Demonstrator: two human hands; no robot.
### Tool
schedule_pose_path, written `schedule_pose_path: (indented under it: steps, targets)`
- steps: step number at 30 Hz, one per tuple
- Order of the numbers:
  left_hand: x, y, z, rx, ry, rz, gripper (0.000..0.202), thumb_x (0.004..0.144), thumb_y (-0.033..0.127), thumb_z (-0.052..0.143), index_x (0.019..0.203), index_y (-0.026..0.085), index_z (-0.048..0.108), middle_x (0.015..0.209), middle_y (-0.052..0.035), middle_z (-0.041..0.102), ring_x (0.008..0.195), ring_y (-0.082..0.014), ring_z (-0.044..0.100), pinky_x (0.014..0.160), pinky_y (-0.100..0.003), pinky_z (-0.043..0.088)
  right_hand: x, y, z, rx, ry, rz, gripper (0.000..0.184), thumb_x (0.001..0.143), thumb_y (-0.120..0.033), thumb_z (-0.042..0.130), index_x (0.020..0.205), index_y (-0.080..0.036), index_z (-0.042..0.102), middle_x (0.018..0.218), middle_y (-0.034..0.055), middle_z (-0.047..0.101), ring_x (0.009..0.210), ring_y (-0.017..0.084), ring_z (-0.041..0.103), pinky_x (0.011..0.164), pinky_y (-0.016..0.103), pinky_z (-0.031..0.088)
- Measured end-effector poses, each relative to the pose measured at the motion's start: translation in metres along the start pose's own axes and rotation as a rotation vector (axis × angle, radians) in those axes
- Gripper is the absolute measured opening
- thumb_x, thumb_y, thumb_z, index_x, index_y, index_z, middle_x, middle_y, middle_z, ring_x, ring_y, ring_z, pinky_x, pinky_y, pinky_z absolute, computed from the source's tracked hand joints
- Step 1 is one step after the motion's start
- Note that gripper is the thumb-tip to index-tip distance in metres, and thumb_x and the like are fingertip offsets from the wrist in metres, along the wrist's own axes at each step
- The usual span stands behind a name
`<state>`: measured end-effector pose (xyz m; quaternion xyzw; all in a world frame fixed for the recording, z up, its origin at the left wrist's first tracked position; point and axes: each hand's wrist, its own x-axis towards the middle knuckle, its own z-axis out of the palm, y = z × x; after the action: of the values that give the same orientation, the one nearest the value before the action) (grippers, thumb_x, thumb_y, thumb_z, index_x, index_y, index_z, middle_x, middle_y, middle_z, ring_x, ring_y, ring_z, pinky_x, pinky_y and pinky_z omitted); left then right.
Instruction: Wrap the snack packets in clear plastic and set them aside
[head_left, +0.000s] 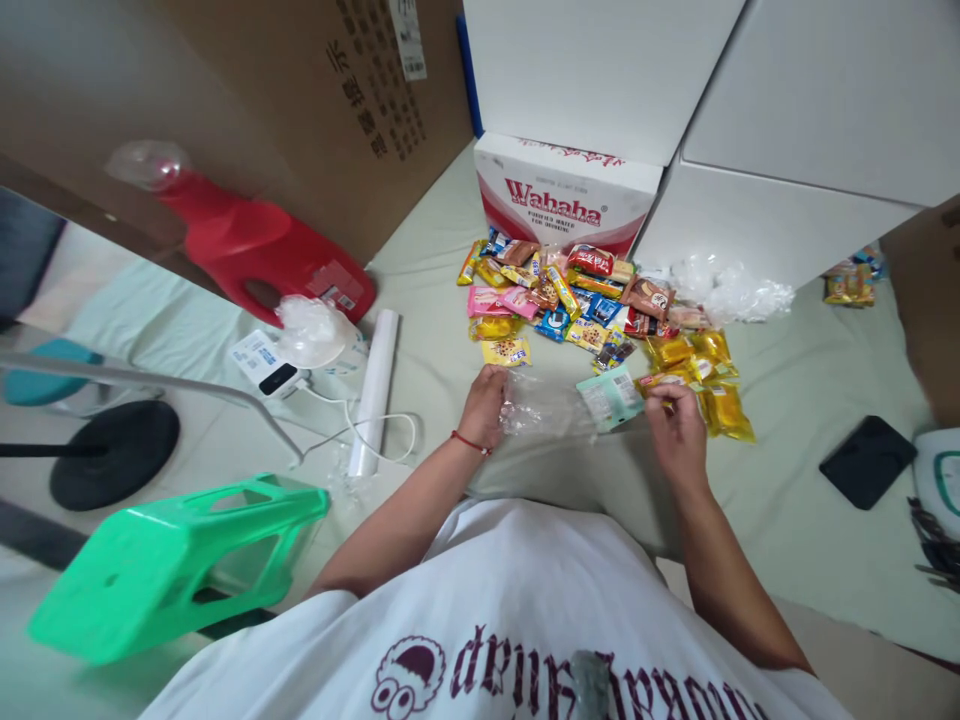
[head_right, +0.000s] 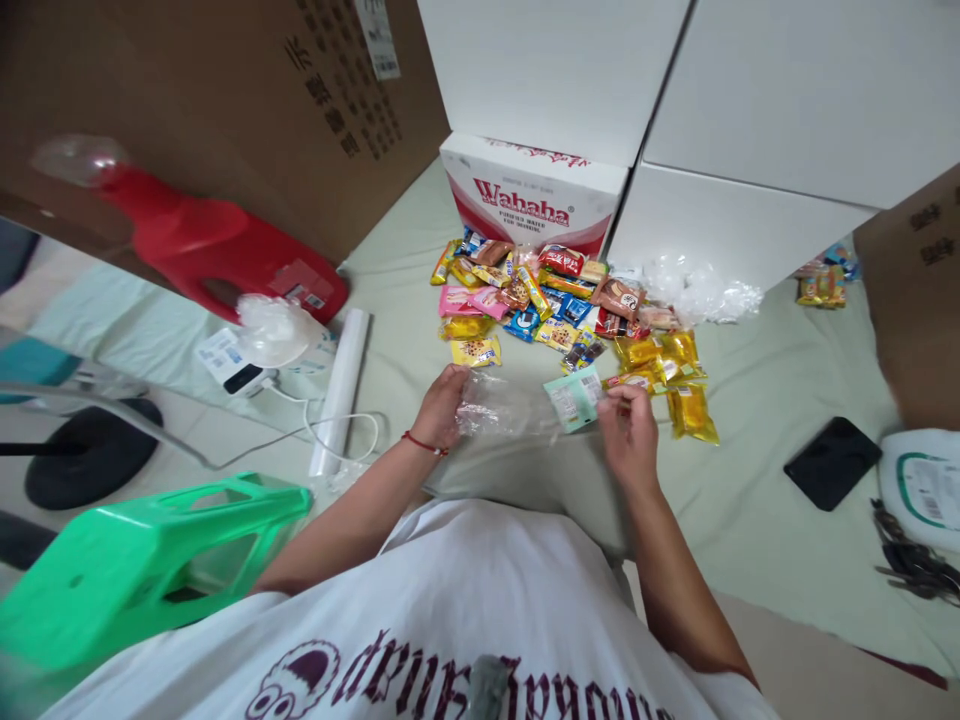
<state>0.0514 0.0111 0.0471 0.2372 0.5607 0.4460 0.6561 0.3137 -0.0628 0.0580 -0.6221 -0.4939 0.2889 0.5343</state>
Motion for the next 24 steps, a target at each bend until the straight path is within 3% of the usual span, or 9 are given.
schedule_pose_path:
  steps: [3, 5, 7, 11, 16, 18, 20, 22, 24]
  targets:
    - [0.0, 0.001, 0.001, 0.002, -0.035, -0.042, 0.028, 0.086, 0.038, 0.067, 0.085, 0.024, 0.043, 0.056, 0.0113, 0.043, 0.037, -0.0057, 0.026, 0.04, -0.022, 0.02, -0.006, -0.005, 0.01, -0.189, -0.267, -0.318, 0.059, 0.073, -0.052, 0.087, 0.124, -0.028, 0.069, 0.136, 0.0113, 0.063, 0.133, 0.035, 0.05, 0.112, 0.054, 0.04]
    - [0.001, 0.0, 0.002, 0.008, -0.059, -0.057, 0.028, 0.086, 0.038, 0.068, 0.085, 0.024, 0.043, 0.056, 0.0115, 0.044, 0.036, -0.0051, 0.025, 0.039, -0.021, 0.019, -0.008, -0.006, 0.023, -0.277, -0.454, -0.381, 0.036, 0.082, -0.047, 0.08, 0.113, -0.029, 0.075, 0.123, 0.0106, 0.07, 0.128, 0.035, 0.053, 0.11, 0.056, 0.04]
    - [0.006, 0.003, 0.002, 0.013, -0.073, -0.064, 0.03, 0.084, 0.037, 0.07, 0.082, 0.023, 0.044, 0.054, 0.0115, 0.043, 0.036, -0.0046, 0.026, 0.039, -0.02, 0.019, -0.008, -0.005, 0.033, -0.284, -0.543, -0.354, 0.017, 0.093, -0.042, 0.067, 0.096, -0.029, 0.077, 0.098, 0.0096, 0.073, 0.11, 0.032, 0.06, 0.099, 0.052, 0.046]
    - [0.023, 0.02, -0.01, 0.023, -0.084, -0.081, 0.035, 0.081, 0.037, 0.077, 0.075, 0.021, 0.046, 0.053, 0.0099, 0.044, 0.038, -0.0039, 0.032, 0.039, -0.02, 0.02, -0.006, -0.001, 0.034, -0.13, -0.554, -0.109, 0.024, 0.095, -0.046, 0.064, 0.088, -0.026, 0.074, 0.079, 0.0041, 0.068, 0.079, 0.022, 0.06, 0.074, 0.037, 0.048]
    - [0.01, 0.031, -0.031, -0.024, 0.029, -0.04, 0.052, 0.073, 0.064, 0.08, 0.085, 0.02, 0.054, 0.074, 0.0041, 0.06, 0.061, -0.0094, 0.061, 0.053, -0.021, 0.045, -0.011, 0.0, 0.031, 0.112, -0.405, 0.295, 0.034, 0.085, -0.055, 0.071, 0.084, -0.021, 0.068, 0.062, -0.0039, 0.056, 0.055, 0.013, 0.046, 0.055, 0.026, 0.036]
    - [-0.009, 0.023, -0.032, -0.019, 0.048, -0.093, 0.063, 0.067, 0.075, 0.08, 0.084, 0.019, 0.056, 0.078, 0.0022, 0.062, 0.071, -0.0125, 0.064, 0.06, -0.024, 0.05, -0.016, -0.001, 0.035, 0.119, -0.336, 0.31, 0.035, 0.084, -0.055, 0.07, 0.083, -0.02, 0.067, 0.062, -0.0044, 0.055, 0.056, 0.012, 0.045, 0.055, 0.025, 0.035]
    - [-0.028, 0.009, -0.026, 0.005, -0.019, -0.202, 0.069, 0.062, 0.081, 0.079, 0.082, 0.018, 0.058, 0.081, -0.0001, 0.063, 0.077, -0.0154, 0.065, 0.063, -0.026, 0.052, -0.022, -0.004, 0.042, 0.082, -0.321, 0.276, 0.034, 0.086, -0.054, 0.068, 0.084, -0.02, 0.068, 0.064, -0.0039, 0.057, 0.058, 0.012, 0.046, 0.056, 0.025, 0.036]
    - [-0.04, -0.006, -0.015, 0.038, -0.109, -0.262, 0.066, 0.06, 0.077, 0.082, 0.081, 0.018, 0.061, 0.081, -0.0007, 0.063, 0.079, -0.0161, 0.064, 0.064, -0.027, 0.051, -0.03, -0.009, 0.049, 0.035, -0.342, 0.231, 0.033, 0.088, -0.053, 0.066, 0.086, -0.02, 0.069, 0.066, -0.0033, 0.058, 0.06, 0.013, 0.048, 0.058, 0.025, 0.037]
    - [-0.043, -0.018, -0.003, 0.066, -0.144, -0.225, 0.056, 0.058, 0.06, 0.092, 0.078, 0.018, 0.061, 0.076, 0.0019, 0.061, 0.073, -0.013, 0.06, 0.06, -0.023, 0.045, -0.036, -0.014, 0.055, -0.001, -0.35, 0.192, 0.033, 0.088, -0.053, 0.066, 0.087, -0.02, 0.07, 0.067, -0.0028, 0.058, 0.061, 0.013, 0.049, 0.059, 0.026, 0.039]
